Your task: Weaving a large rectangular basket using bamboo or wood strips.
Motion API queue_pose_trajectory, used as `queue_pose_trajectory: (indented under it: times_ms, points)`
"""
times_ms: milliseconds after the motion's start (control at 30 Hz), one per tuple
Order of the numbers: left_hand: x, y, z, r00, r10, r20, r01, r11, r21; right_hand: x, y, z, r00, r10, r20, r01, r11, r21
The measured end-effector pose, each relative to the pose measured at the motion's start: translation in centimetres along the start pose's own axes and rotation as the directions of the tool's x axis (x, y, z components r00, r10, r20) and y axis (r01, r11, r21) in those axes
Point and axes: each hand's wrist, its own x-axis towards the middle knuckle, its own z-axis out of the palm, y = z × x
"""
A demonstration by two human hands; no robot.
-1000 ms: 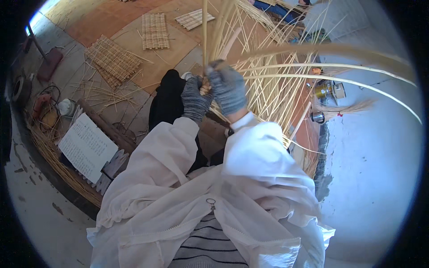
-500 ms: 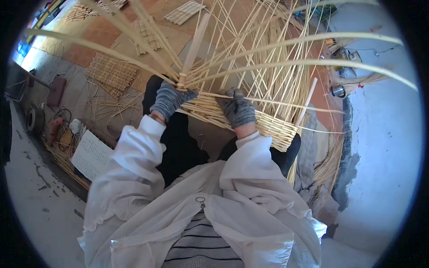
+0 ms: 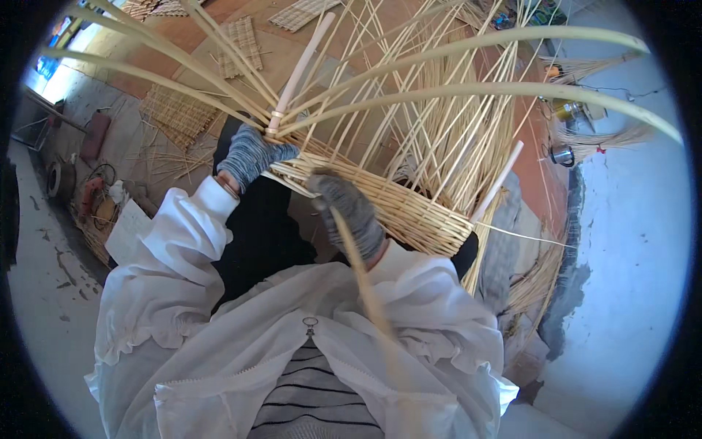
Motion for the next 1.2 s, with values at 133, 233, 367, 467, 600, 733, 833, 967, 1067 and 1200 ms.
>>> queue_pose_trajectory:
  times_ms: [133,233,367,467,600,733,833,967,1067,1200]
  points:
    - [-1.2,1.5,0.1,0.993,0.011,-0.12,-0.003,0.998,0.068,1.9,0.9,0.2,0.988,0.003,0.152,-0.042,0.965,0.259]
    - [-1.5,1.0,0.3,0.988,0.055,-0.146,-0.054,0.998,0.012,2.4,0.5,1.6,0.903,0.395,0.169,-0.415,0.699,0.582]
    - [-0.8,-1.4,0.0,0.978,0.204,-0.047,-0.208,0.97,-0.123,3.0,1.1,1.1,0.985,-0.041,0.166,0.03,0.997,0.071]
    - [-2.9,1.6,-2.4,0.995,0.099,0.03,-0.095,0.989,-0.114,7.8,5.0,1.3,0.839,-0.497,-0.222,0.544,0.772,0.328]
    - [0.2,-1.6,2.0,0.972,0.111,-0.206,-0.132,0.987,-0.09,14.8,7.5,-2.6,0.708,0.647,0.283,-0.689,0.546,0.477]
    - [1.8,-3.1,3.3,0.955,0.066,-0.289,-0.109,0.985,-0.136,20.6,8.1,-2.0,0.732,0.36,0.578,-0.592,0.756,0.279]
    - [-2.1,3.4,0.7,0.944,-0.174,-0.279,0.168,0.985,-0.046,22.2,10.8,1.5,0.68,0.65,0.34,-0.612,0.758,-0.226]
    - [-2.9,2.6,0.5,0.95,-0.014,-0.312,-0.022,0.993,-0.112,20.3,12.6,6.0,0.927,0.305,-0.216,-0.362,0.876,-0.317]
    - [-2.4,1.1,0.3,0.957,-0.069,-0.283,0.035,0.992,-0.122,19.2,12.3,7.2,0.913,0.228,-0.34,-0.316,0.92,-0.231]
    - [-2.4,2.5,0.2,0.969,-0.086,-0.231,0.062,0.992,-0.111,19.7,12.2,4.9,0.87,0.417,-0.263,-0.409,0.908,0.088]
